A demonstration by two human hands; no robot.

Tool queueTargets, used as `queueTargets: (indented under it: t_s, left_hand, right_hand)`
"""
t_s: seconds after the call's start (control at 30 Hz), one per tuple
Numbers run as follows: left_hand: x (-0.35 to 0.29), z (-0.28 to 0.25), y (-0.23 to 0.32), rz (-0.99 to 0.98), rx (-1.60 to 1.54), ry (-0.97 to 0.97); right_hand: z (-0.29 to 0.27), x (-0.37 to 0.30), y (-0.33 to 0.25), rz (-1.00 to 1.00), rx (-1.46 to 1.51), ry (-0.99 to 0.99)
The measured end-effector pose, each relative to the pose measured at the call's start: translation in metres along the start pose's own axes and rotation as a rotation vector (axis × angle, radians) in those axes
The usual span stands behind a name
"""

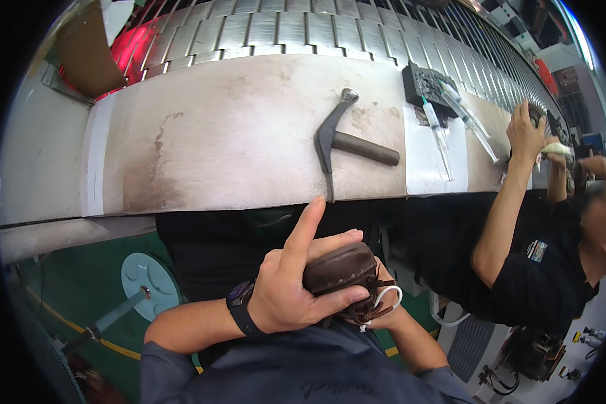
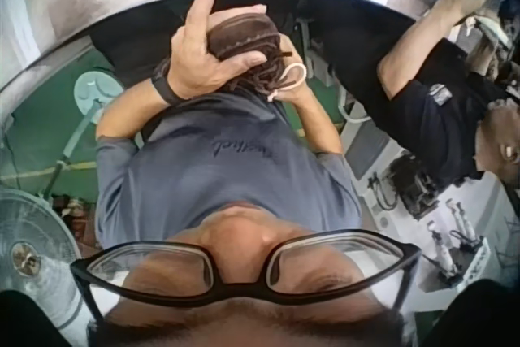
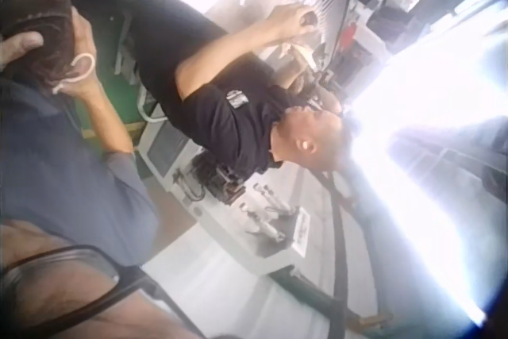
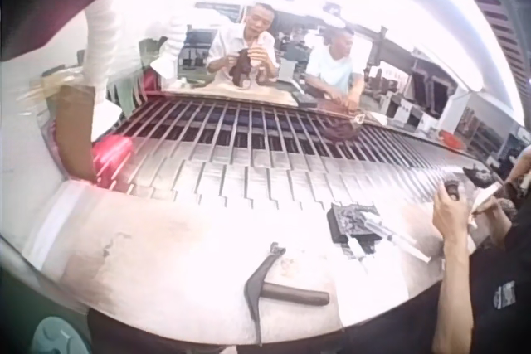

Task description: The person assembles shoes by pressing soles onto shoe uppers by hand, hammering along the edges with a hammer, and placing the shoes onto a conveyor belt.

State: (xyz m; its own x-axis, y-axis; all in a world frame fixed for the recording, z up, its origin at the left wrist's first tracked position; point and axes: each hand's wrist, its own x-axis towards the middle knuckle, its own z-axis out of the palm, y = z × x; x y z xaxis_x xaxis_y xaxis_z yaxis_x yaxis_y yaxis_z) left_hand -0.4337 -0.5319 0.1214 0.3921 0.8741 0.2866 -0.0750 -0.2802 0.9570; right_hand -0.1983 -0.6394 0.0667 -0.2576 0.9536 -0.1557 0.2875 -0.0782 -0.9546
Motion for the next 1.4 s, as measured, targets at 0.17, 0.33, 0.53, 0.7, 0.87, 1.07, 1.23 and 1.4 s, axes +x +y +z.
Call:
queueTargets:
  t_s: [0.17,0.33,0.53,0.7,0.87,1.07,1.23,1.4]
  left_hand:
    - [0.006,-0.026,-0.004,0.169,0.169,0.006]
    - [0.007,-0.051,0.0,0.139,0.314,0.02]
    - [0.02,-0.116,-0.022,0.031,0.238,0.188]
    - [0.007,-0.153,-0.063,0.074,0.89,0.283]
    - [0.007,-0.147,-0.069,0.315,0.987,0.332]
    - [0.008,-0.146,-0.067,0.367,0.984,0.312]
    - [0.003,-0.148,-0.074,0.377,1.005,0.294]
    - [0.004,-0.142,-0.072,0.347,0.992,0.275]
  right_hand:
    - [0.003,0.018,-0.021,-0.069,-0.09,-0.007]
    - [0.007,0.028,-0.049,0.087,0.136,-0.153]
    - [-0.013,0.114,-0.122,0.198,0.393,-0.239]
    - [-0.055,0.254,-0.135,0.167,0.42,0.118]
    - [-0.095,0.413,-0.135,0.264,0.068,0.3]
    - [-0.095,0.458,-0.053,0.226,-0.799,0.527]
    - [-0.087,0.442,-0.067,0.295,-0.796,0.452]
    - [-0.067,0.388,-0.07,0.182,-0.897,0.408]
